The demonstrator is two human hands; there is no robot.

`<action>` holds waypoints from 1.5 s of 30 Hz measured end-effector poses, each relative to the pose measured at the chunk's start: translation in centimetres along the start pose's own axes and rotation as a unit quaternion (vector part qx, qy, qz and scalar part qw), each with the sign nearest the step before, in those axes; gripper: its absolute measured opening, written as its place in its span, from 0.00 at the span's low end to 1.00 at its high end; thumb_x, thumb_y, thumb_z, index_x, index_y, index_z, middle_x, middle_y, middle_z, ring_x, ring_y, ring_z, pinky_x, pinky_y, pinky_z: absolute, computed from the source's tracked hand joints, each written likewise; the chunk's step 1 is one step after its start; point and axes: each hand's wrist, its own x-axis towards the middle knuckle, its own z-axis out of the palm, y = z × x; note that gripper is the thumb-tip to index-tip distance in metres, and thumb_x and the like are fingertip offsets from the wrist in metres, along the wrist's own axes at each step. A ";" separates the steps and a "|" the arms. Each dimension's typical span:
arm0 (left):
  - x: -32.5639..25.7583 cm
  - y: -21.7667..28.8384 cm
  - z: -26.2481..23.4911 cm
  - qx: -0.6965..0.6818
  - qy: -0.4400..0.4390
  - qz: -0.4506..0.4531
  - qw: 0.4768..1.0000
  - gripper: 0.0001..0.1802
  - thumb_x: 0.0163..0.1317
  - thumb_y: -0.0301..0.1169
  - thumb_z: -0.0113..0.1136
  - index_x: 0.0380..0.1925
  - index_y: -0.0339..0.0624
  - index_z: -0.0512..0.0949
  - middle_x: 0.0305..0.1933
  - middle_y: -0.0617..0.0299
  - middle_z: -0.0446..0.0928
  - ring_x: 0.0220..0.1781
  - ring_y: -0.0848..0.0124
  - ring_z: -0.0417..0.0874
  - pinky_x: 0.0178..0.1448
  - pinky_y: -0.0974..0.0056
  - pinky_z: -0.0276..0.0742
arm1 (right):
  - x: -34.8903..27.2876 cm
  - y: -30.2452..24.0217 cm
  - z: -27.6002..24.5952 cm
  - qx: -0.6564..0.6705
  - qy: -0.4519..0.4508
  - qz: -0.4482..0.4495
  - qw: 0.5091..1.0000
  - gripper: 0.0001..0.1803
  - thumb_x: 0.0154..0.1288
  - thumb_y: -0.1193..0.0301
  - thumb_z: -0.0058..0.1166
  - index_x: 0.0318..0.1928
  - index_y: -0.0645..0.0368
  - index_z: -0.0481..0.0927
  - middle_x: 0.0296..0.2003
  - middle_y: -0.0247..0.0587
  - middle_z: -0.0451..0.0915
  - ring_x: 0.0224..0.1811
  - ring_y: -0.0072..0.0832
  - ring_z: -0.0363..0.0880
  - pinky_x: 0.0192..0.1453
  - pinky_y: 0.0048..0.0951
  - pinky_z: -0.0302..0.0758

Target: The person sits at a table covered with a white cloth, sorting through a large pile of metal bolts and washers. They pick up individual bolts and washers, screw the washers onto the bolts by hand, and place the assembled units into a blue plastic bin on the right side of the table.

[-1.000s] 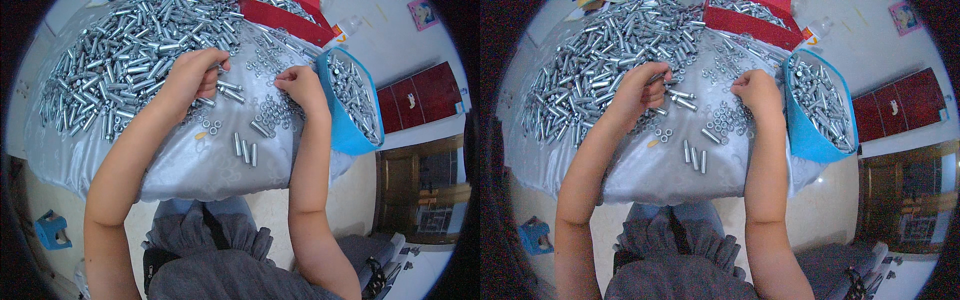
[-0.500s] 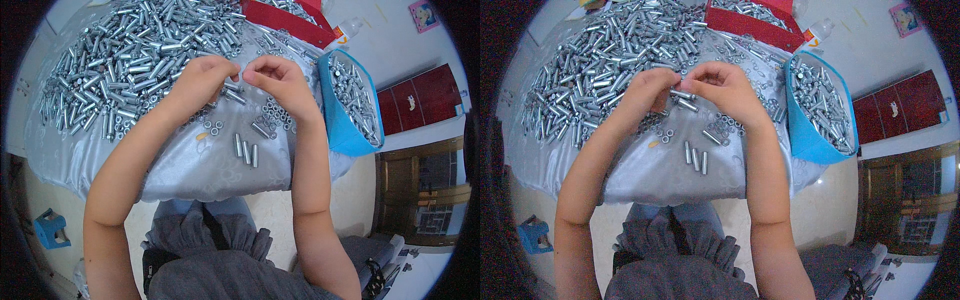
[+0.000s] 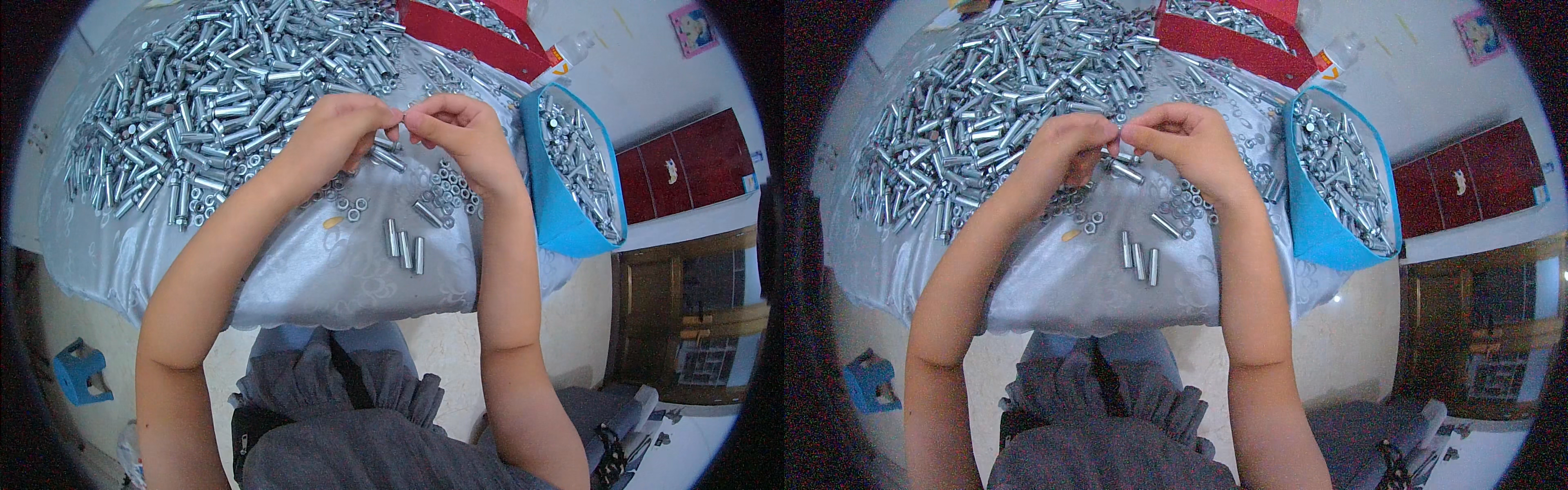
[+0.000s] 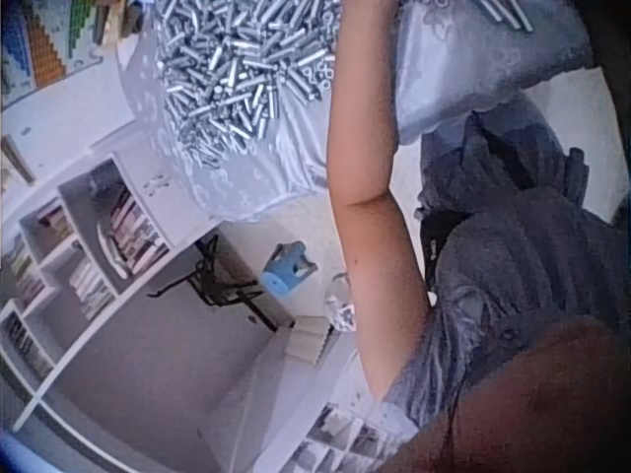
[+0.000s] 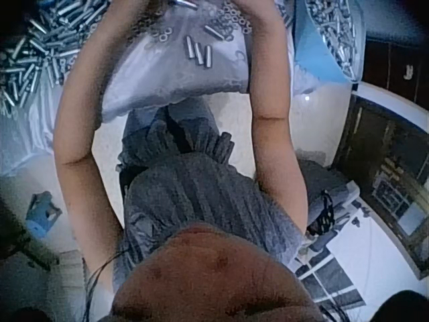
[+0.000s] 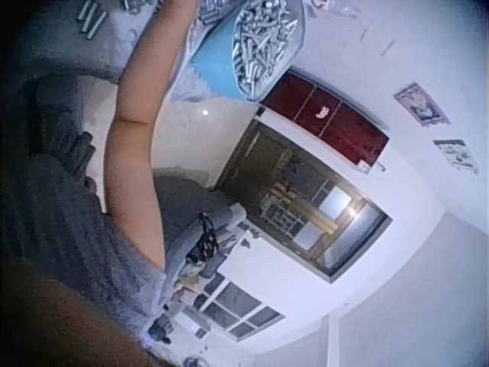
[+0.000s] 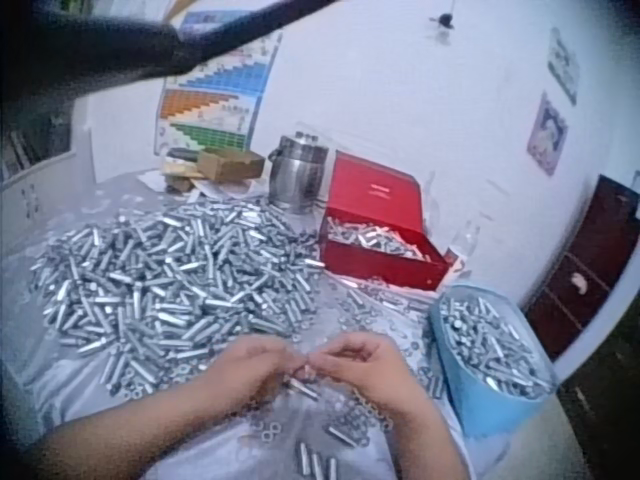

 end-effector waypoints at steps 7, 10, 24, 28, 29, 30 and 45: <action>-0.3 0.4 0.2 0.007 0.007 0.013 1.000 0.13 0.55 0.39 0.50 0.20 0.42 0.74 0.10 0.73 0.58 0.11 0.81 0.56 0.16 0.74 0.48 | -0.2 -0.4 0.3 -0.006 0.000 -0.008 1.000 0.07 0.52 0.72 0.57 0.30 0.62 0.79 0.25 0.33 0.77 0.26 0.16 0.70 0.31 0.17 0.67; -0.4 0.5 0.4 0.028 0.012 0.011 0.999 0.14 0.55 0.39 0.50 0.20 0.42 0.74 0.11 0.73 0.58 0.12 0.81 0.56 0.16 0.74 0.48 | -0.2 -0.3 0.3 0.013 0.001 -0.017 1.000 0.07 0.52 0.73 0.57 0.31 0.63 0.79 0.26 0.34 0.78 0.27 0.17 0.71 0.33 0.18 0.68; -0.2 0.3 -0.2 -0.089 -0.050 -0.037 0.994 0.14 0.55 0.38 0.49 0.20 0.39 0.74 0.09 0.73 0.54 0.11 0.82 0.51 0.16 0.74 0.46 | -0.3 -0.8 0.8 0.032 -0.016 -0.050 0.998 0.05 0.52 0.77 0.56 0.31 0.66 0.78 0.28 0.40 0.79 0.32 0.23 0.77 0.40 0.21 0.73; -0.3 0.4 -0.2 -0.124 -0.043 -0.053 0.990 0.13 0.55 0.37 0.49 0.20 0.38 0.72 0.10 0.73 0.53 0.12 0.82 0.50 0.16 0.73 0.46 | -0.2 -0.6 1.2 -0.028 0.017 -0.067 0.997 0.06 0.52 0.76 0.57 0.31 0.66 0.79 0.28 0.39 0.79 0.31 0.21 0.77 0.39 0.20 0.73; -0.2 0.3 -0.1 -0.129 -0.029 -0.054 0.990 0.13 0.55 0.37 0.50 0.20 0.39 0.71 0.10 0.73 0.53 0.12 0.82 0.50 0.16 0.73 0.46 | -0.2 -0.5 1.2 -0.010 0.018 -0.065 0.998 0.06 0.52 0.76 0.57 0.31 0.66 0.79 0.28 0.39 0.79 0.31 0.21 0.77 0.38 0.19 0.73; -0.2 0.3 0.0 -0.133 -0.014 -0.054 0.989 0.13 0.55 0.36 0.50 0.19 0.39 0.71 0.11 0.73 0.53 0.12 0.82 0.50 0.16 0.73 0.46 | -0.2 -0.3 1.3 0.007 0.018 -0.063 0.998 0.06 0.52 0.76 0.57 0.32 0.66 0.80 0.28 0.39 0.80 0.30 0.20 0.77 0.38 0.19 0.72; -0.3 0.4 0.3 -0.035 0.003 -0.082 0.996 0.13 0.56 0.38 0.49 0.23 0.39 0.71 0.11 0.74 0.53 0.12 0.82 0.51 0.17 0.73 0.46 | -0.7 -1.3 0.0 -0.094 0.026 -0.024 0.995 0.09 0.53 0.71 0.58 0.34 0.63 0.80 0.27 0.34 0.79 0.30 0.16 0.74 0.35 0.17 0.70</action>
